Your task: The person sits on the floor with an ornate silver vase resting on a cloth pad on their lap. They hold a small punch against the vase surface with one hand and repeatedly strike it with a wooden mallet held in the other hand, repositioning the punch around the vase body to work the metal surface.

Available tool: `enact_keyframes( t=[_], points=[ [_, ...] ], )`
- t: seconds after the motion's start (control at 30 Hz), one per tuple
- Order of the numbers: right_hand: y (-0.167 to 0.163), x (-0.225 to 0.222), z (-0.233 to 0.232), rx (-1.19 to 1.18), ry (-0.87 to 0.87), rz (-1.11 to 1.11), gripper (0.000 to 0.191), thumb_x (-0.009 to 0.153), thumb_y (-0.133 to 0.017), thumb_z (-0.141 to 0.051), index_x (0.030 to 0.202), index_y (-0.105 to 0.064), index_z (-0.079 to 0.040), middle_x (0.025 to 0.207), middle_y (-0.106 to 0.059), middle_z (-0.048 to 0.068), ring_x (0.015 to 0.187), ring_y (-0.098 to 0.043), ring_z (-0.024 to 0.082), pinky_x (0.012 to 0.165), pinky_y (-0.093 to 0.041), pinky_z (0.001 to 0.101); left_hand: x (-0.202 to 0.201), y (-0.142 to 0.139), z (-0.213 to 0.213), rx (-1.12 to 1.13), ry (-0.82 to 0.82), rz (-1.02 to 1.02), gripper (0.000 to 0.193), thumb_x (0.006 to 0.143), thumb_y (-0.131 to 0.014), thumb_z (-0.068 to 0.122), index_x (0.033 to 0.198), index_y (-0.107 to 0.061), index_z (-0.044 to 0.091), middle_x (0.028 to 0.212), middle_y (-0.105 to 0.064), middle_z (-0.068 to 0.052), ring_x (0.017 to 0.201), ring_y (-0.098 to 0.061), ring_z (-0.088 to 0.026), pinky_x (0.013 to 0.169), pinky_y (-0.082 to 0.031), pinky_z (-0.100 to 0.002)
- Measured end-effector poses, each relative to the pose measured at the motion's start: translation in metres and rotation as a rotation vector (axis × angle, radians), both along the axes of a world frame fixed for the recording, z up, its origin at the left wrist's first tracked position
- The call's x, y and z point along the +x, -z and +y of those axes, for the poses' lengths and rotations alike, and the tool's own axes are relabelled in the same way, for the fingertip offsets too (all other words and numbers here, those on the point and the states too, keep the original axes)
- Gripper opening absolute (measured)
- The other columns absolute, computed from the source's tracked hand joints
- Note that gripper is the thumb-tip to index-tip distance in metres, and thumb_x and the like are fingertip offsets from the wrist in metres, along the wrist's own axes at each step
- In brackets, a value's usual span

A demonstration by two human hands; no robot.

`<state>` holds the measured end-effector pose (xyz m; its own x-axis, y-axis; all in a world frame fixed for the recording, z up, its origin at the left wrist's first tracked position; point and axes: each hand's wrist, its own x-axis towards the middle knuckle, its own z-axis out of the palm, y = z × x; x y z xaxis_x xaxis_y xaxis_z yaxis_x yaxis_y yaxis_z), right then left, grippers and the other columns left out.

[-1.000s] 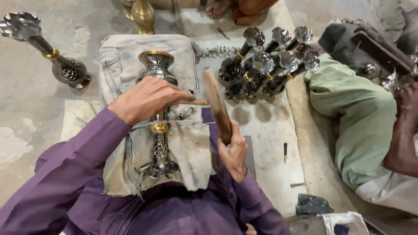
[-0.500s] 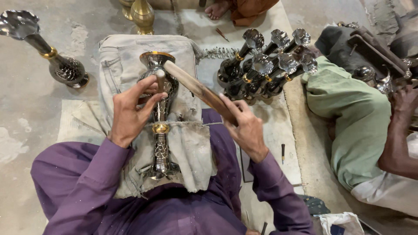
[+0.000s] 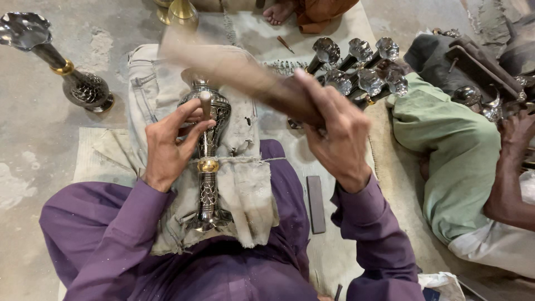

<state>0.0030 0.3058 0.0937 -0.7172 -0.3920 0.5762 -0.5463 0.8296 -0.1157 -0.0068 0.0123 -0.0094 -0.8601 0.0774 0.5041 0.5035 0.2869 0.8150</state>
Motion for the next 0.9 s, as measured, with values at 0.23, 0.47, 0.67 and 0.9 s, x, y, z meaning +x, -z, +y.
enact_keyframes(
  t=[0.23, 0.47, 0.67, 0.9],
  points=[
    [-0.020, -0.009, -0.028, 0.286, 0.114, 0.132, 0.068, 0.097, -0.081, -0.019, 0.154, -0.047, -0.032, 0.093, -0.070, -0.004, 0.069, -0.062, 0.014, 0.058, -0.049, 0.0327, 0.004, 0.002, 0.000, 0.029, -0.067, -0.034, 0.042, 0.096, -0.077, 0.002, 0.134, -0.061, 0.005, 0.108, -0.077, -0.012, 0.097, -0.077, -0.018, 0.078, -0.064, -0.031],
    [-0.024, 0.010, -0.033, 0.273, 0.161, -0.015, 0.065, 0.086, -0.078, -0.011, 0.147, -0.060, -0.026, 0.084, -0.067, -0.001, 0.068, -0.060, 0.015, 0.059, -0.046, 0.0344, 0.009, 0.002, 0.000, 0.024, -0.122, 0.016, 0.040, 0.098, -0.078, 0.004, 0.134, -0.061, 0.005, 0.108, -0.076, -0.013, 0.098, -0.077, -0.019, 0.079, -0.065, -0.032],
    [0.022, 0.048, -0.037, -0.482, -0.206, -0.406, 0.033, 0.092, -0.077, -0.014, 0.120, -0.064, -0.004, 0.096, -0.067, 0.003, 0.083, -0.067, 0.014, 0.072, -0.056, 0.0283, 0.042, 0.004, -0.023, 0.310, -0.083, -0.234, 0.042, 0.100, -0.075, 0.005, 0.135, -0.051, 0.004, 0.105, -0.077, -0.015, 0.093, -0.077, -0.020, 0.072, -0.062, -0.032],
    [0.077, 0.136, -0.083, -0.427, -0.212, -0.774, 0.046, 0.075, -0.091, -0.021, 0.111, -0.068, -0.006, 0.095, -0.073, 0.014, 0.085, -0.073, 0.030, 0.073, -0.058, 0.0365, 0.106, 0.033, 0.006, 0.896, 0.020, -0.584, 0.051, 0.087, -0.072, 0.002, 0.131, -0.045, 0.000, 0.100, -0.074, -0.017, 0.087, -0.075, -0.022, 0.074, -0.064, -0.035]
  ],
)
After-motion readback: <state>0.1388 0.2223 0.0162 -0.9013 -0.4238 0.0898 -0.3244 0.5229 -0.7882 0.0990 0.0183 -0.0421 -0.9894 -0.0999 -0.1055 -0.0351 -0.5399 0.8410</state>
